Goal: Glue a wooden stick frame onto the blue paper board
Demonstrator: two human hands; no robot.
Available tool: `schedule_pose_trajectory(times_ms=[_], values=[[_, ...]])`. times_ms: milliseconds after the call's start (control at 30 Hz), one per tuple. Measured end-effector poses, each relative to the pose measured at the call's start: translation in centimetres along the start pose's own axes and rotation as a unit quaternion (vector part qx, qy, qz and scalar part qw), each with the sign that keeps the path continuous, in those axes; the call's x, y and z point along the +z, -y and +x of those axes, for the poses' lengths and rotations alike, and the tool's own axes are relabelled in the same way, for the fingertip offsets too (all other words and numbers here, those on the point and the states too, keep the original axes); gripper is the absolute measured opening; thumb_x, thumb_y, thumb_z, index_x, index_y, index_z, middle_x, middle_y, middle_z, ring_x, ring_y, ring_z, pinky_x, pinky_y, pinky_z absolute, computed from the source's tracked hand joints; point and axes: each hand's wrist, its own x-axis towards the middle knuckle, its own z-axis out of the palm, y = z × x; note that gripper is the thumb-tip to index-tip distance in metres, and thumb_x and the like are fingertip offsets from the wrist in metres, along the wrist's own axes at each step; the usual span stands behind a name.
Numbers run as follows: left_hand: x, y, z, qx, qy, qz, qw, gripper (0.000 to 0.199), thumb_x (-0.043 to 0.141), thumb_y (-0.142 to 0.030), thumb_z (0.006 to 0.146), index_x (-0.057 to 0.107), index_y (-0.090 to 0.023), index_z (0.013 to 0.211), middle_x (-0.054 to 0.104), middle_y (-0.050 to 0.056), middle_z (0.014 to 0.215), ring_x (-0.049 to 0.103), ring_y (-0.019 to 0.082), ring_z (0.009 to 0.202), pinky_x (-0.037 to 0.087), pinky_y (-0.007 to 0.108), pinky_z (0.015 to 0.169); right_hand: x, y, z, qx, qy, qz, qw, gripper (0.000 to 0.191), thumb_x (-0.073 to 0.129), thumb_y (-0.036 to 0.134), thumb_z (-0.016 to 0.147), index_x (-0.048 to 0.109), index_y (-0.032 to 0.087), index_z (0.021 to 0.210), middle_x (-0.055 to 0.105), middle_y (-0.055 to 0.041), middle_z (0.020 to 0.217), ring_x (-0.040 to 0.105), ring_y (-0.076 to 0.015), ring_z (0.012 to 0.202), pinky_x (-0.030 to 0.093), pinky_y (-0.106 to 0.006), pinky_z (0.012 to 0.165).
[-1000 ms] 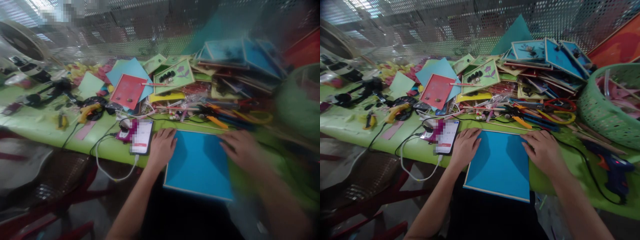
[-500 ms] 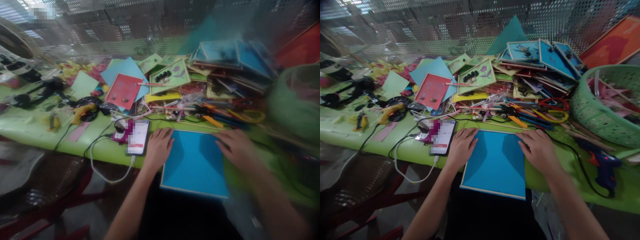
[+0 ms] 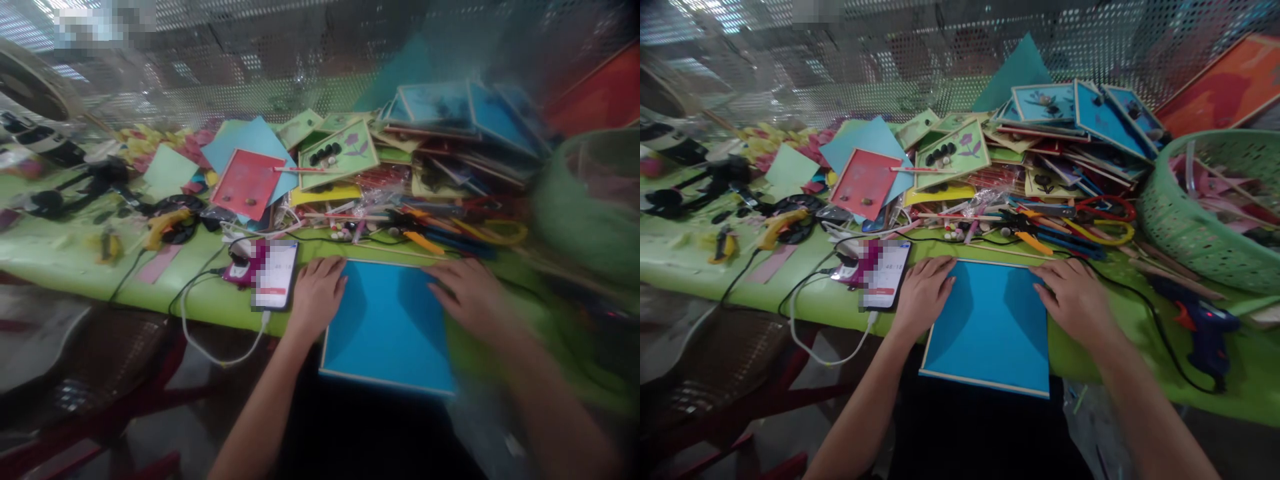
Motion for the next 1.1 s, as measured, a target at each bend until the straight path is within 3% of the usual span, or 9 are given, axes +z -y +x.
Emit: schedule_pose_trajectory(times_ms=[267,633,900,1100], values=[[0.06,-0.07,-0.26,0.0,0.001,0.004,1.0,0.043,0.048,-0.029,0.109,0.059,-0.023,0.15,0.068,0.009,0.145,0.061,0.031,0.129,0.052,0.048,0.104,0.41,-0.08,0.03,-0.001,-0.02,0.012,1.0,0.036,0.051,0.034,0.106,0.075,0.017,0.128,0.076,-0.0131,0.119,0.062,-0.0315,0.103,0.052,-0.048,0.092],[0.03,-0.16,0.02,-0.002,0.015,0.017,1.0,0.041,0.048,-0.03,0.109,0.061,-0.022,0.147,0.069,0.01,0.143,0.062,0.031,0.127,0.053,0.048,0.101,0.37,-0.18,-0.1,-0.002,0.001,0.01,1.0,0.039,0.05,0.036,0.106,0.074,0.018,0.131,0.076,-0.0134,0.122,0.063,-0.0324,0.104,0.052,-0.051,0.091],[0.37,0.61,-0.14,-0.037,-0.066,-0.05,0.996,0.038,0.044,-0.023,0.109,0.066,-0.019,0.141,0.07,0.01,0.141,0.061,0.029,0.131,0.049,0.047,0.112,0.64,-0.35,-0.04,-0.01,-0.027,0.009,1.0,0.037,0.051,0.034,0.106,0.075,0.018,0.13,0.076,-0.0136,0.118,0.063,-0.0325,0.104,0.052,-0.049,0.092],[0.07,0.27,-0.09,-0.042,-0.035,-0.027,0.998,0.036,0.048,-0.022,0.108,0.069,-0.022,0.137,0.072,0.007,0.138,0.063,0.029,0.125,0.052,0.047,0.104,0.88,-0.59,-0.17,-0.003,-0.02,0.007,1.0,0.037,0.051,0.034,0.106,0.075,0.02,0.13,0.076,-0.0128,0.12,0.064,-0.0324,0.104,0.052,-0.05,0.091]])
